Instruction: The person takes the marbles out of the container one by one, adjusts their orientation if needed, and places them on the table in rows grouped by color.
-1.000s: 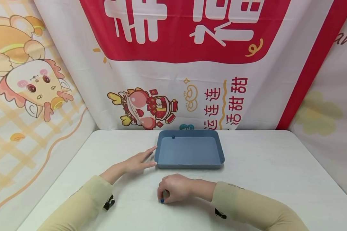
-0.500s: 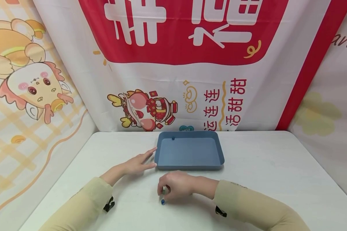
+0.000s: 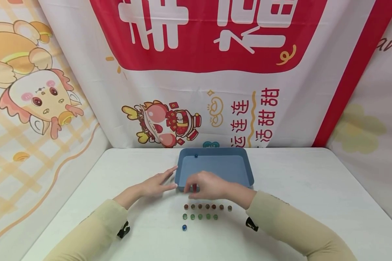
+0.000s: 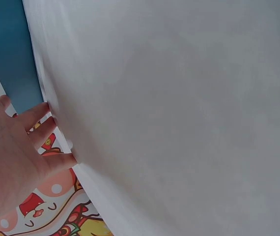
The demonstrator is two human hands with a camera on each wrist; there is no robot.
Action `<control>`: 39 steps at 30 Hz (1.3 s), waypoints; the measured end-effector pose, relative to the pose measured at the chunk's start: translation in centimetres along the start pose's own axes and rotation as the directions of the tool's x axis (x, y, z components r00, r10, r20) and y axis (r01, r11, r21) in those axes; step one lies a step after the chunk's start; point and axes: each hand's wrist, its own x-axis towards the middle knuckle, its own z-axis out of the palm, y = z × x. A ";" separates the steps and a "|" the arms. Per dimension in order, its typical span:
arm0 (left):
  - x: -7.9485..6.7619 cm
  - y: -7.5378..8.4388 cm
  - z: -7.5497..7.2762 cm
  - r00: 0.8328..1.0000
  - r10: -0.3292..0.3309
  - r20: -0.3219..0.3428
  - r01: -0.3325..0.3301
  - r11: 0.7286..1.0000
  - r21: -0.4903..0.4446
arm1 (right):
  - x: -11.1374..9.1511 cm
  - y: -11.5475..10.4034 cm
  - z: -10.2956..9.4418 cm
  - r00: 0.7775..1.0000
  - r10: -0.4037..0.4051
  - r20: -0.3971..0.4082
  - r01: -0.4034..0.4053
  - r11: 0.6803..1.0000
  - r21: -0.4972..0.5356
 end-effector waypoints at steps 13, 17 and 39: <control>0.1 0.0 0.1 1.000 -0.007 0.001 0.007 1.000 0.001 | 0.7 3.5 -3.2 0.972 0.145 -0.183 -0.154 0.988 -0.032; 0.1 0.1 0.1 1.000 -0.013 0.000 0.013 1.000 0.006 | 1.2 4.8 -3.7 0.957 0.194 -0.215 -0.206 0.978 -0.035; 0.1 0.0 0.0 1.000 -0.031 -0.003 0.031 1.000 -0.001 | 4.5 10.8 -2.2 0.871 0.457 -0.183 -0.467 0.884 -0.015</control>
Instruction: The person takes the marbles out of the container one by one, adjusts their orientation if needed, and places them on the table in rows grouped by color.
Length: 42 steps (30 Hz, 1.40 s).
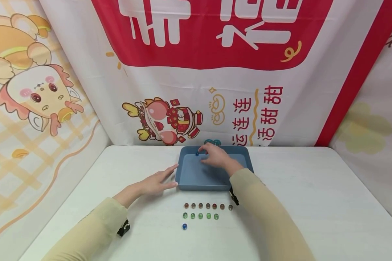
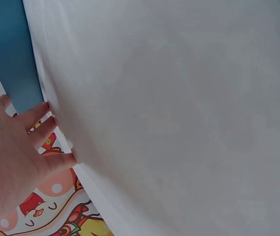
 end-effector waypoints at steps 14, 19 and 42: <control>0.4 -0.1 -0.1 0.999 0.032 -0.004 -0.032 0.999 0.019 | 1.8 0.3 2.5 0.999 0.016 0.043 -0.011 0.994 -0.105; 0.5 -0.2 0.0 0.999 0.049 0.001 -0.049 0.999 0.020 | 1.8 0.5 2.8 0.999 0.011 0.045 -0.005 0.992 -0.128; 0.3 -0.3 0.0 0.999 0.045 -0.004 -0.045 0.999 0.011 | 2.4 0.2 3.0 0.996 0.004 0.087 0.011 0.985 -0.172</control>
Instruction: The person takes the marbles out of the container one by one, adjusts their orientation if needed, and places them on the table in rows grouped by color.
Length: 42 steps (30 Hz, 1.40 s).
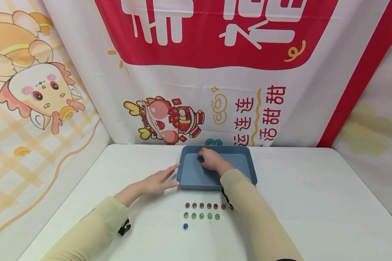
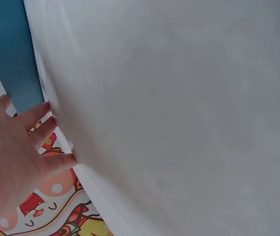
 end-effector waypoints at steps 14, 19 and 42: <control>-0.2 0.0 0.0 1.000 0.003 0.001 -0.003 1.000 -0.018 | -0.5 0.3 -0.1 0.999 -0.028 -0.020 0.029 0.999 0.017; -0.3 0.0 0.2 1.000 0.004 0.005 -0.004 1.000 -0.020 | -0.9 0.2 -0.2 1.000 -0.020 -0.017 0.020 0.999 0.026; -0.2 0.1 0.0 1.000 -0.024 -0.001 0.024 1.000 -0.019 | -4.3 -0.8 -5.0 0.982 -0.171 -0.078 0.174 0.984 0.024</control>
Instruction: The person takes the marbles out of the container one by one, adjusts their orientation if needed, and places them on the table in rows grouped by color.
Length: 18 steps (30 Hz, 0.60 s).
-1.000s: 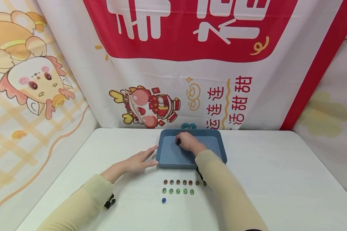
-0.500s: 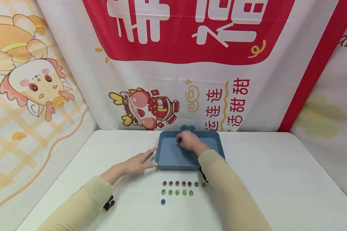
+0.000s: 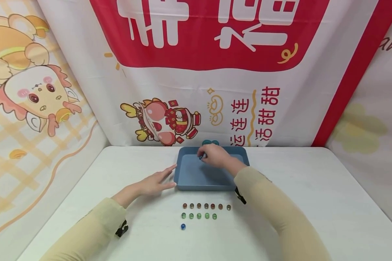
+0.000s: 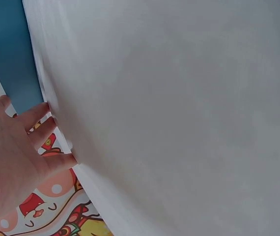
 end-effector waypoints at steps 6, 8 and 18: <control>0.0 0.1 -0.1 1.000 0.011 0.001 -0.011 1.000 0.014 | -1.9 -0.5 -0.4 1.000 -0.013 0.006 0.013 0.999 0.048; -0.1 0.2 -0.1 1.000 0.019 0.002 -0.019 1.000 0.012 | -2.7 -0.9 -0.5 0.999 -0.037 0.001 0.037 0.997 0.064; 0.0 0.3 -0.1 0.999 0.033 0.001 -0.033 0.999 0.008 | -6.3 -2.2 -0.3 0.987 -0.157 -0.044 0.161 0.980 0.119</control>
